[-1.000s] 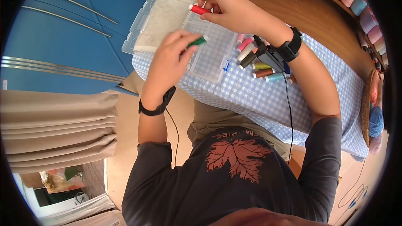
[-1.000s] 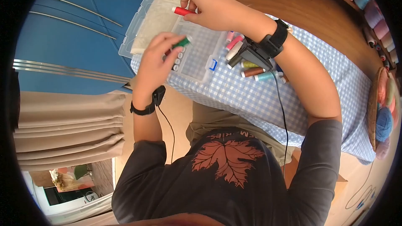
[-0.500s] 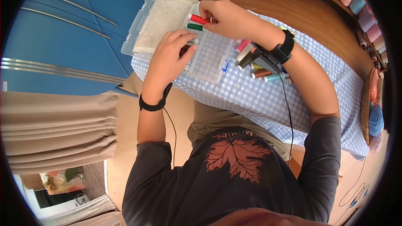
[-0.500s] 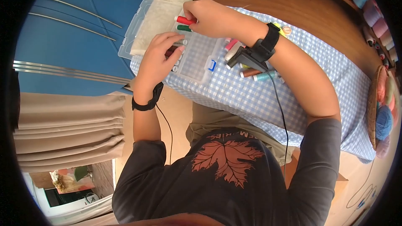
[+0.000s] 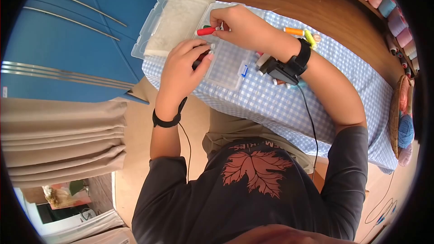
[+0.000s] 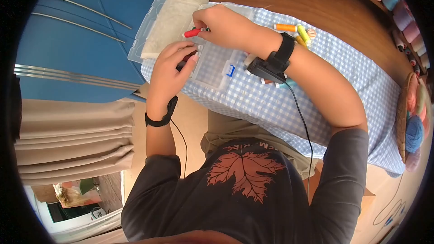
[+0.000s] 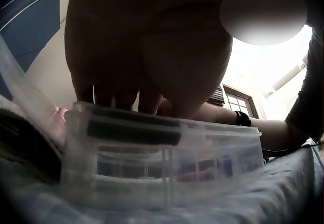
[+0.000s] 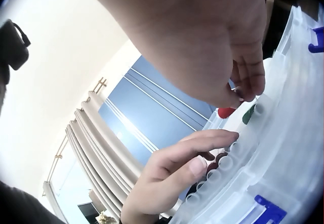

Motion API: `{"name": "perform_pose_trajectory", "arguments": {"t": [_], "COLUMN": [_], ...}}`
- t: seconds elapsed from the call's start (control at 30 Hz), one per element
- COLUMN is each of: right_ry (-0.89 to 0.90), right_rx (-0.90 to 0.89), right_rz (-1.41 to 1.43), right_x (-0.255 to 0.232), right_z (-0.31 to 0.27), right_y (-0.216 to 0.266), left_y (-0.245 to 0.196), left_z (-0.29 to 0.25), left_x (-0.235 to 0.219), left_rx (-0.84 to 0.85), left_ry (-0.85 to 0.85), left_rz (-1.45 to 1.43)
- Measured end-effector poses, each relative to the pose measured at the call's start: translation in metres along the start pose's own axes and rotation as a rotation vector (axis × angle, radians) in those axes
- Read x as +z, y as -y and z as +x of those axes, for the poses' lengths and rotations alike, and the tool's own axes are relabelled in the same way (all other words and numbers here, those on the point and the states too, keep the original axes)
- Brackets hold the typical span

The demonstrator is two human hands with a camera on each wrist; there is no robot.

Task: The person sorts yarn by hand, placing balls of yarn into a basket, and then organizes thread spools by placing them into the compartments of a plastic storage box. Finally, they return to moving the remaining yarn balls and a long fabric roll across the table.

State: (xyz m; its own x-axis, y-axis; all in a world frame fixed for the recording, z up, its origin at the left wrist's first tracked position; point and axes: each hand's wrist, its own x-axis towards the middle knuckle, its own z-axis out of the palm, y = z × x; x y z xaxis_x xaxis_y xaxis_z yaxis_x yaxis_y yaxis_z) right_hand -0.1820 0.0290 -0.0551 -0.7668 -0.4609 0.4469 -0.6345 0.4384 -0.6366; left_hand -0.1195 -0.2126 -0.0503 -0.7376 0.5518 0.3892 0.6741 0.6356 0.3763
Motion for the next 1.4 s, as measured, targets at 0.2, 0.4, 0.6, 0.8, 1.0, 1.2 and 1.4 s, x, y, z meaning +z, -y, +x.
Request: {"name": "perform_pose_trajectory", "arguments": {"t": [0.2,0.4,0.6,0.8,1.0,1.2,1.4], "right_ry": [0.025,0.039,0.103,0.104,0.137,0.451,0.447], "right_rx": [-0.020,-0.039,0.066,-0.070,-0.070,0.080,0.247], "right_rz": [-0.116,-0.135,-0.140,-0.134,-0.082,-0.240,-0.452], "right_x": [0.012,0.011,0.011,0.010,-0.030,-0.088,-0.111], "right_z": [-0.004,-0.005,-0.004,-0.004,0.000,-0.002,-0.015], "right_y": [-0.002,-0.004,-0.001,-0.012,0.002,0.011,0.002], "left_y": [0.001,0.000,0.001,0.004,0.003,-0.007,-0.046], "left_z": [-0.007,-0.004,-0.008,-0.009,-0.011,-0.013,0.004], "left_x": [0.000,0.000,0.007,0.009,0.012,0.009,0.014], "left_rx": [0.021,0.043,-0.090,-0.018,-0.046,-0.107,0.025], "left_ry": [-0.100,-0.100,0.012,0.082,0.065,0.077,-0.095], "left_rz": [0.038,0.133,0.060,0.100,0.090,0.144,0.186]}}
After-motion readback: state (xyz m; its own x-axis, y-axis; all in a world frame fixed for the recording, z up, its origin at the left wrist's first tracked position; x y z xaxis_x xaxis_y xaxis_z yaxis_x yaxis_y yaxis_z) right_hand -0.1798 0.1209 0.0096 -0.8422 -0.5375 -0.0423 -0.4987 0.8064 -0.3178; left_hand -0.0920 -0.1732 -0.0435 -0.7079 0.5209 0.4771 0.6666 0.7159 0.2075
